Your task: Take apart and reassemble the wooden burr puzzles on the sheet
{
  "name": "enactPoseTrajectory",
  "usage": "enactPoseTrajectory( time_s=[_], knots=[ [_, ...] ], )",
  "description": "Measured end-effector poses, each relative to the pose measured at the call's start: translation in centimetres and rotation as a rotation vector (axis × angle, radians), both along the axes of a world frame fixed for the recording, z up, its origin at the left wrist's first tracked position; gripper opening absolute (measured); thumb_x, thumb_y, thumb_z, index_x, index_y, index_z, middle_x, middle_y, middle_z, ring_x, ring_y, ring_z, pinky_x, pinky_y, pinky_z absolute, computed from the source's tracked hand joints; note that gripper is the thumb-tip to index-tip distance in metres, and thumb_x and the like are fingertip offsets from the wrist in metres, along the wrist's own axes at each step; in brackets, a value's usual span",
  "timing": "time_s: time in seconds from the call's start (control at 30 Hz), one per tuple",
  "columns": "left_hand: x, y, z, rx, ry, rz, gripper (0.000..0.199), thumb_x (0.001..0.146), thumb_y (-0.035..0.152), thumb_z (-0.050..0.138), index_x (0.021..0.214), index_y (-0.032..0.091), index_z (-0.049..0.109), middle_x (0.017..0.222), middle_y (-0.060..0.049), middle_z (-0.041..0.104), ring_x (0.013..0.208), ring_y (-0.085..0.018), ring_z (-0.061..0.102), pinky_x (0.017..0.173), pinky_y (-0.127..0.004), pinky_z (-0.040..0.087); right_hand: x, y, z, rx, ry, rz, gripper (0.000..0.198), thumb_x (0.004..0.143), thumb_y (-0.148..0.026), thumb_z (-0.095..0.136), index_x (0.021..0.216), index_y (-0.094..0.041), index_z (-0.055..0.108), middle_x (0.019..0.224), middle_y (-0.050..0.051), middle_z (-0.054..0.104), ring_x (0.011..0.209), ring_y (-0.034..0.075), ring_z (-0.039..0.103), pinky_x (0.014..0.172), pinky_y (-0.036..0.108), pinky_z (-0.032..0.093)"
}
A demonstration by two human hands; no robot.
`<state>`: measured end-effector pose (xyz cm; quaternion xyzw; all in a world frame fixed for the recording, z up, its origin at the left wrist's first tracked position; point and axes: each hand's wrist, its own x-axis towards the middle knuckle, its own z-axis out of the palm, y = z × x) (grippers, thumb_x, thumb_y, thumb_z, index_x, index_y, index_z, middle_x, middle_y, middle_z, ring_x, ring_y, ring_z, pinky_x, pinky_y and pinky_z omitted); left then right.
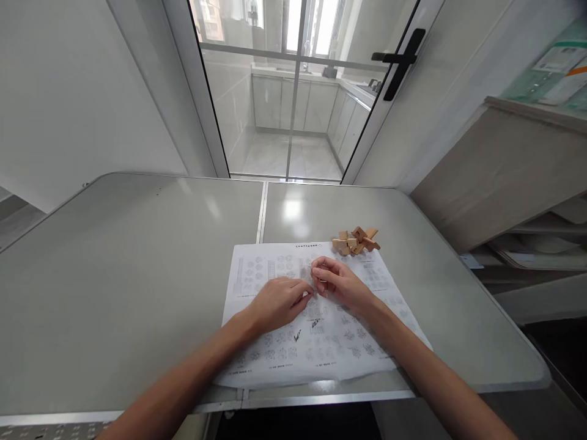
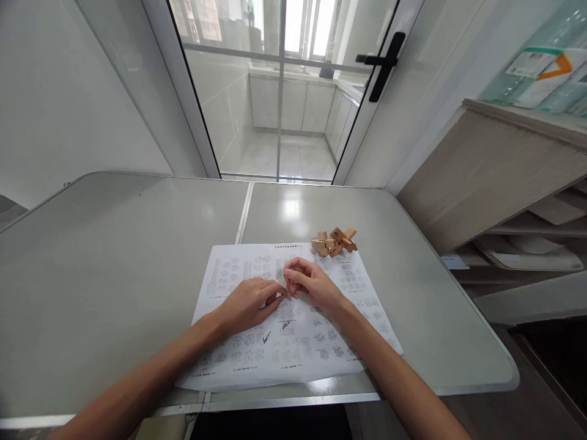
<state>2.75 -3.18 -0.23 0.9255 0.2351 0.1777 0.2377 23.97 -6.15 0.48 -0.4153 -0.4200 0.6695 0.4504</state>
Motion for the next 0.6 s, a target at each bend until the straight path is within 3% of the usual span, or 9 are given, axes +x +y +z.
enactPoseTrajectory(
  time_s=[0.17,0.4,0.6],
  knots=[
    [-0.13,0.03,-0.14,0.02,0.041,0.031,0.022,0.104,0.023,0.047,0.106,0.024,0.069,0.095,-0.001,0.079,0.07,-0.016,0.07,0.062,-0.028,0.044,0.07,0.11,-0.23,0.016,0.02,0.013,0.028,0.09,-0.044,0.08,0.094,-0.021,0.065,0.065,-0.005,0.061,0.058,0.012,0.051,0.061,0.028,0.045],
    [-0.24,0.11,-0.04,0.072,0.079,0.03,0.02,0.105,0.023,0.048,0.105,0.023,0.068,0.095,-0.001,0.079,0.069,-0.016,0.07,0.062,-0.027,0.042,0.07,0.22,-0.14,0.063,0.048,0.018,0.029,0.091,-0.046,0.079,0.093,-0.022,0.063,0.062,-0.006,0.058,0.055,0.011,0.049,0.059,0.027,0.042],
    [-0.46,0.52,-0.02,0.111,0.08,-0.01,0.02,0.106,0.023,0.046,0.102,0.022,0.066,0.089,-0.001,0.078,0.067,-0.015,0.068,0.058,-0.027,0.038,0.08,0.46,-0.33,0.102,0.087,-0.124,0.036,0.091,-0.048,0.078,0.077,-0.022,0.056,0.053,-0.009,0.044,0.043,0.008,0.033,0.046,0.024,0.026]
  ],
)
